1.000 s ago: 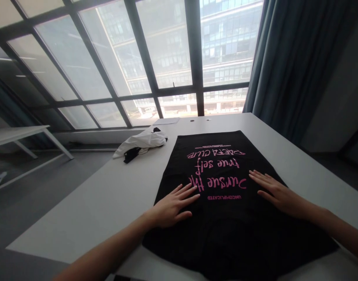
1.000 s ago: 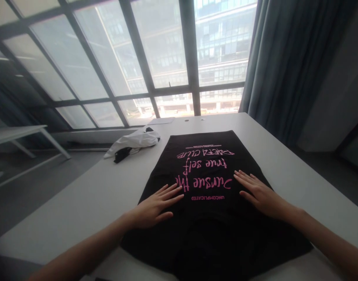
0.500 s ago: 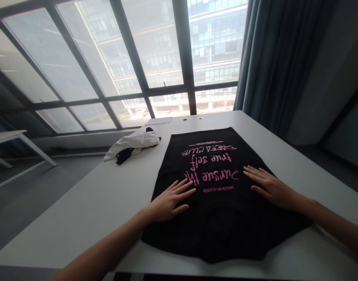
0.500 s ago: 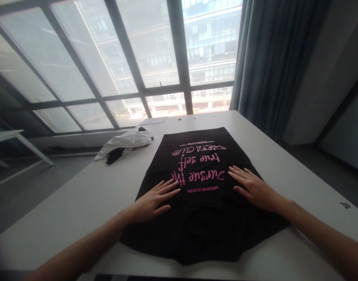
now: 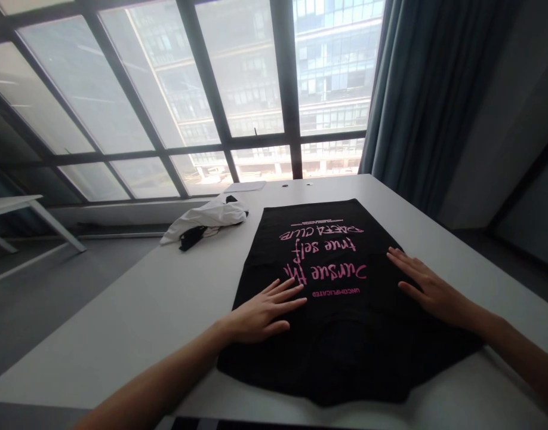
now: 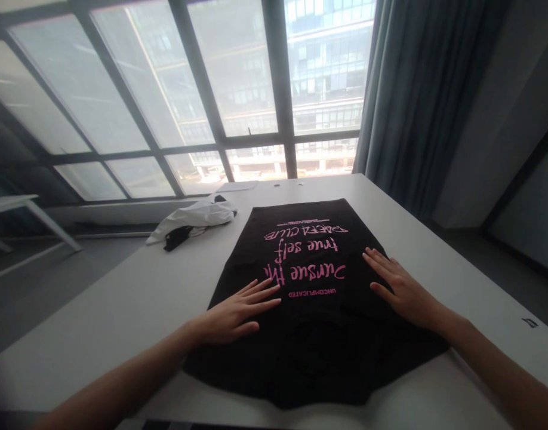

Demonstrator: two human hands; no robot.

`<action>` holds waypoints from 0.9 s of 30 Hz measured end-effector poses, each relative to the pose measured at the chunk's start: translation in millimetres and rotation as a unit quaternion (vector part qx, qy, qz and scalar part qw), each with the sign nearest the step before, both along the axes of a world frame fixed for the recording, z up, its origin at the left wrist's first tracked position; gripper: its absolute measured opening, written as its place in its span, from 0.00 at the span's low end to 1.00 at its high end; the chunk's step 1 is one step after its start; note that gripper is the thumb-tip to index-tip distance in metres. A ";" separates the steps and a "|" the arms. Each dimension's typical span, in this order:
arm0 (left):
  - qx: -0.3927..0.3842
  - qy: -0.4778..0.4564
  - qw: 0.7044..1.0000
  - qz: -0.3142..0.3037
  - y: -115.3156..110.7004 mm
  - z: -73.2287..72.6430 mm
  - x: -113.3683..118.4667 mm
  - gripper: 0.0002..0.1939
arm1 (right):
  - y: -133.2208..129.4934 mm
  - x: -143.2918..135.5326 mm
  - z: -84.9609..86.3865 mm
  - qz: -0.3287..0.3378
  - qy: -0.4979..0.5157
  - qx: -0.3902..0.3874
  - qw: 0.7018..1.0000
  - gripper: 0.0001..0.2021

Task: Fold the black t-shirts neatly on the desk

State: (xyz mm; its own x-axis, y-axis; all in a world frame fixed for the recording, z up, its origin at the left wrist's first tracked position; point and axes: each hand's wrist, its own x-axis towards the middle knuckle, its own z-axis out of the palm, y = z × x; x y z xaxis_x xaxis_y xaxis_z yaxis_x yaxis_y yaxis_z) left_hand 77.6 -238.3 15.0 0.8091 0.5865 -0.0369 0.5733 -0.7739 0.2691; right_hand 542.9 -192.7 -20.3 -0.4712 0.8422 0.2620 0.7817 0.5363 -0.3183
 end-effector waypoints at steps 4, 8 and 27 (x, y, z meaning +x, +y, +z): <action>-0.012 0.011 1.000 -0.004 1.2 -1.7 3.2 0.32 | -0.7 -3.5 -5.9 0.043 -0.052 -0.041 0.997 0.34; -0.014 -0.006 1.000 -0.003 2.7 0.1 2.2 0.32 | -3.3 -10.1 2.4 0.033 -0.024 0.012 0.999 0.34; 0.105 -0.036 0.983 0.148 21.6 -8.1 -10.0 0.29 | -2.8 -27.4 3.1 -0.007 -0.022 0.079 0.997 0.35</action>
